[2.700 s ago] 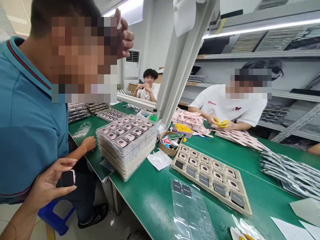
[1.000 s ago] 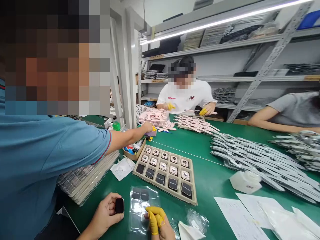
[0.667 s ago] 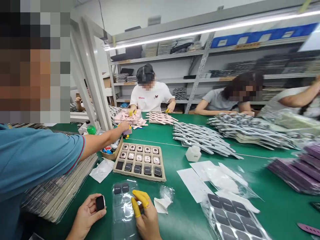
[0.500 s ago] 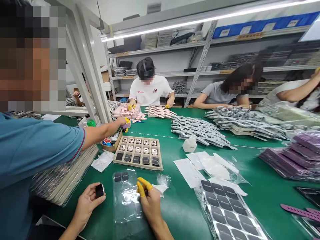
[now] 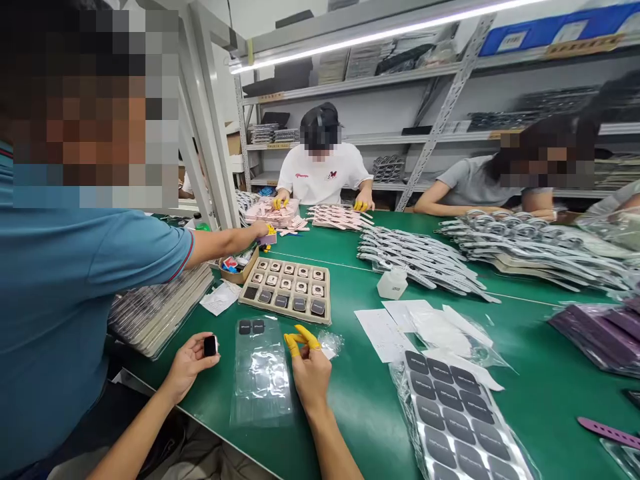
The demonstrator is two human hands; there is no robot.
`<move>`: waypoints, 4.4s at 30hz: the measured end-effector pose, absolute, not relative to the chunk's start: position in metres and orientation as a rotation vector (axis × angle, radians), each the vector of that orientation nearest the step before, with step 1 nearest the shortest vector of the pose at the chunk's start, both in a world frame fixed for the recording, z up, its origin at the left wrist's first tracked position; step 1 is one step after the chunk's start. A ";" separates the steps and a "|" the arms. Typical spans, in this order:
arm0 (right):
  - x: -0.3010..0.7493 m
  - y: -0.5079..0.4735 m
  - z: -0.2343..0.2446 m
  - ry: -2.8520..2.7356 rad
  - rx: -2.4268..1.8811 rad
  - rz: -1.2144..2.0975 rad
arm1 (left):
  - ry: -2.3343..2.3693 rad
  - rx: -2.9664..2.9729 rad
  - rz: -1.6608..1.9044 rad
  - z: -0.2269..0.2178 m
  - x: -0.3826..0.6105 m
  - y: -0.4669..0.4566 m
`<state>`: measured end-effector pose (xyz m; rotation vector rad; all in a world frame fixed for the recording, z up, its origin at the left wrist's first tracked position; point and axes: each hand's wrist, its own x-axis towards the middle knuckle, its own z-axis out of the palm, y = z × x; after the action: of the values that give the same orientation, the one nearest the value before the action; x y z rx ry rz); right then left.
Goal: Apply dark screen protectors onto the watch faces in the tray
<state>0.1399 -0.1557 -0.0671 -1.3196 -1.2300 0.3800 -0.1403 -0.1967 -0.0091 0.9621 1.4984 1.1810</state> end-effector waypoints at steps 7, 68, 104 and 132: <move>0.133 -0.159 -0.070 -1.441 -1.198 0.219 | 1.510 0.863 1.364 -0.018 -0.137 -0.196; 0.161 -0.109 -0.087 -1.881 -1.407 0.081 | 1.027 1.267 0.785 -0.062 -0.034 -0.081; 0.115 -0.109 -0.073 -1.973 -1.629 0.181 | 0.730 0.755 1.301 -0.035 -0.065 -0.042; 0.098 -0.107 -0.075 -1.426 -1.538 0.465 | 0.980 1.143 1.085 -0.063 -0.095 -0.043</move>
<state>0.0984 -0.1074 -0.0746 -1.5378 -1.4261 0.4649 -0.0952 -0.0430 -0.0626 1.1433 0.9798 1.0854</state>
